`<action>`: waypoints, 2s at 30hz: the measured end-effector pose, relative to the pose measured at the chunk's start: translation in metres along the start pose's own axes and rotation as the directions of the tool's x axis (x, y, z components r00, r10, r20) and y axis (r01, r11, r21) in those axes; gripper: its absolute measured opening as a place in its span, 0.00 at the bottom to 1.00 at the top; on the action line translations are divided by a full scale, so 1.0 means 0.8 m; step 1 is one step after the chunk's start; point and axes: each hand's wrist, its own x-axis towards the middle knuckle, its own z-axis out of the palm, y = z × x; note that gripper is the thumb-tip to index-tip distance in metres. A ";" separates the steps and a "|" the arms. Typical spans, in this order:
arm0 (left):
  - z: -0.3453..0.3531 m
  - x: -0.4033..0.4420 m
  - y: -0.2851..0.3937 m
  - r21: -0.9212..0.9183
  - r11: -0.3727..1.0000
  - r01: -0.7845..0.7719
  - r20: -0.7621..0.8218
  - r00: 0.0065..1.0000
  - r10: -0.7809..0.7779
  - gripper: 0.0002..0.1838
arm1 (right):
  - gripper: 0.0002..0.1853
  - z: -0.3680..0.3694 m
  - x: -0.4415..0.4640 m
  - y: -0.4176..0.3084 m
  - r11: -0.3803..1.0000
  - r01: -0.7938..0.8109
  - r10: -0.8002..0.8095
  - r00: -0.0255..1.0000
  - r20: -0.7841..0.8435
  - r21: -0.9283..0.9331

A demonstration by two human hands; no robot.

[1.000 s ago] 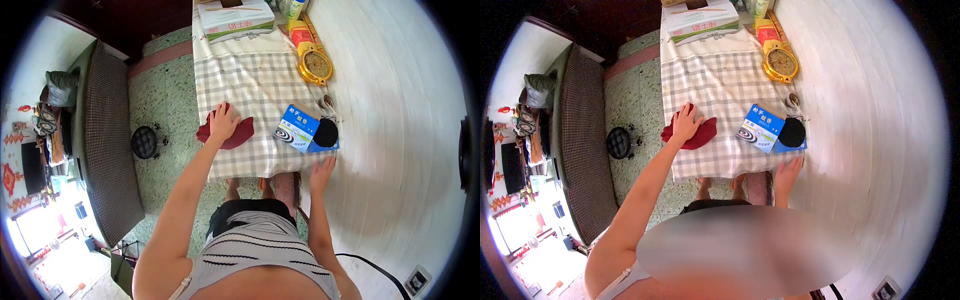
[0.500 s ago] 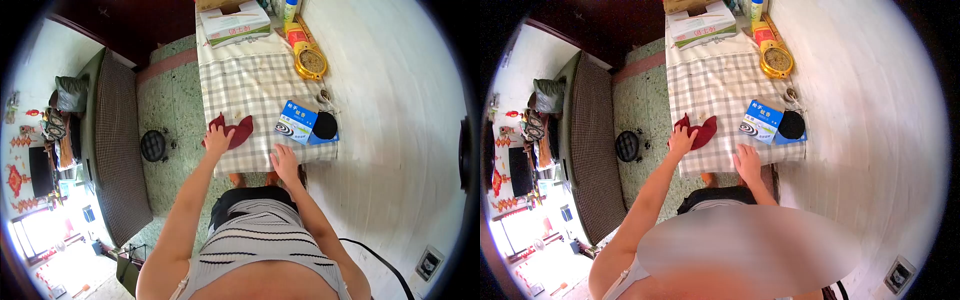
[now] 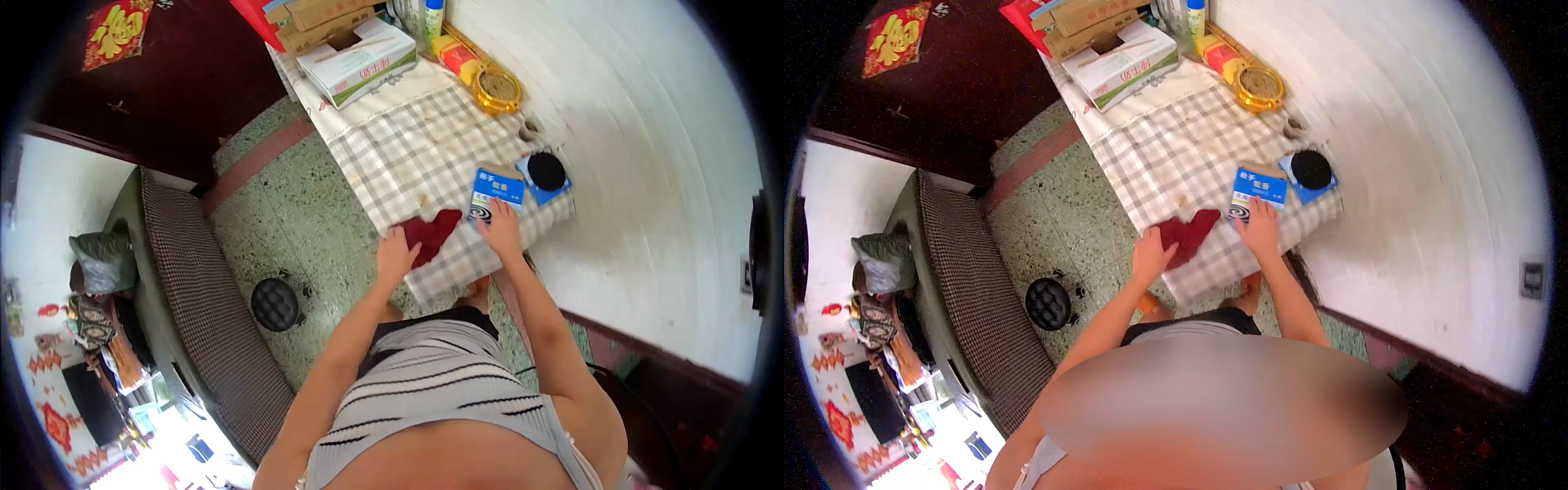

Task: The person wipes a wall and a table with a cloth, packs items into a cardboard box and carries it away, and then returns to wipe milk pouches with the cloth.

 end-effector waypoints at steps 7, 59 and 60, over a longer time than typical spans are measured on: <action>-0.015 0.025 -0.049 -0.220 0.960 -0.175 0.056 0.980 0.191 0.25 | 0.39 0.009 -0.036 -0.072 0.964 -0.225 0.224 0.974 -0.021 -0.140; -0.146 0.382 -0.123 0.277 0.692 -0.667 0.527 0.707 0.471 0.54 | 0.27 0.043 0.202 -0.204 0.471 -0.828 0.880 0.422 -0.217 0.304; -0.149 0.385 -0.122 0.268 0.692 -0.671 0.521 0.705 0.481 0.54 | 0.27 0.030 0.224 -0.207 0.476 -0.827 0.877 0.422 -0.229 0.298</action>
